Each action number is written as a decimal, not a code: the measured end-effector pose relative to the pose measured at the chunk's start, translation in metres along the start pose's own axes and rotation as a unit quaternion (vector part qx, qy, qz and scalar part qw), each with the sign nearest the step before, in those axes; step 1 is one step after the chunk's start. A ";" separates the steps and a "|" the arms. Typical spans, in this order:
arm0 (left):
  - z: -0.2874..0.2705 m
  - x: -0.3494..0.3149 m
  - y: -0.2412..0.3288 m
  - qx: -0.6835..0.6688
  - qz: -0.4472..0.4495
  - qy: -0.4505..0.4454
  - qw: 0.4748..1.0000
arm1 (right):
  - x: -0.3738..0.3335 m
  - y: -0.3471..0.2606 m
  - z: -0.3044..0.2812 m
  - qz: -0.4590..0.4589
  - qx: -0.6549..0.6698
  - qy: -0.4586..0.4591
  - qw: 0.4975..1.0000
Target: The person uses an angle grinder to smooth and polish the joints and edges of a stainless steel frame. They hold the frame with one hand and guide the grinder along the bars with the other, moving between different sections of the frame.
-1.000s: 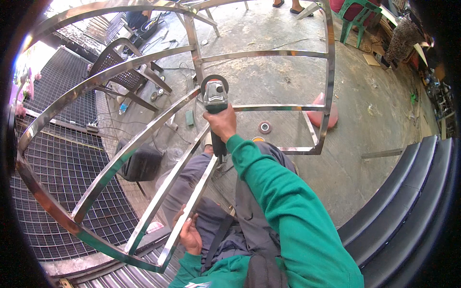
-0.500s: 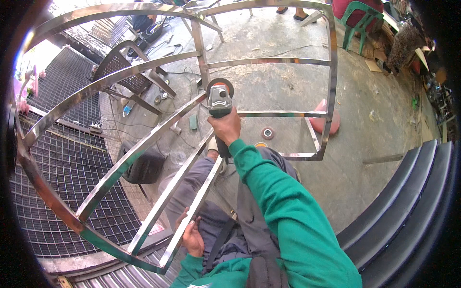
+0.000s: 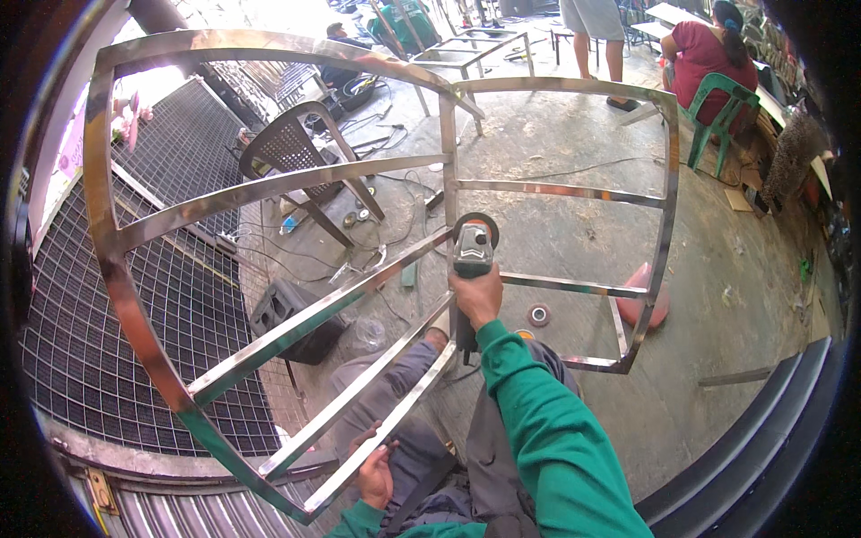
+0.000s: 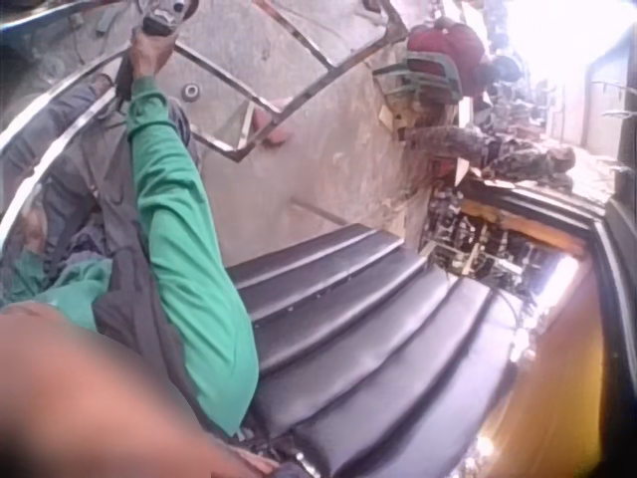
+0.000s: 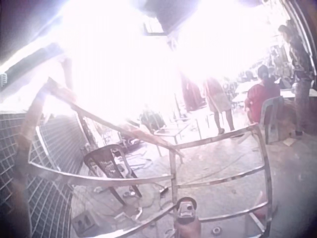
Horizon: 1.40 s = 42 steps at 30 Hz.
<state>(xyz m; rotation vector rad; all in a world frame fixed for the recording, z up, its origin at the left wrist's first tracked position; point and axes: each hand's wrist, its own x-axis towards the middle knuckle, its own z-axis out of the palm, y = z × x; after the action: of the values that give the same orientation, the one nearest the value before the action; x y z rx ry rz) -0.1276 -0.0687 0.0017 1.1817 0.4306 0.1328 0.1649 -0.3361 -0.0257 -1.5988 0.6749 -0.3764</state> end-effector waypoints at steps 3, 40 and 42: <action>0.002 0.000 0.002 0.002 -0.004 -0.001 1.000 | 0.000 0.004 0.001 0.003 -0.001 0.002 1.000; 0.002 -0.003 0.004 -0.006 -0.004 -0.022 1.000 | 0.002 -0.005 0.001 0.003 -0.020 0.003 1.000; 0.001 -0.001 0.003 -0.001 -0.010 -0.014 1.000 | 0.002 -0.005 0.002 0.012 -0.024 0.002 1.000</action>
<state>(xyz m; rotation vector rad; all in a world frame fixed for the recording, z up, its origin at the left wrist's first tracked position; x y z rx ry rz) -0.1281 -0.0688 0.0054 1.1747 0.4180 0.0998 0.1688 -0.3354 -0.0210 -1.6335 0.7094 -0.3477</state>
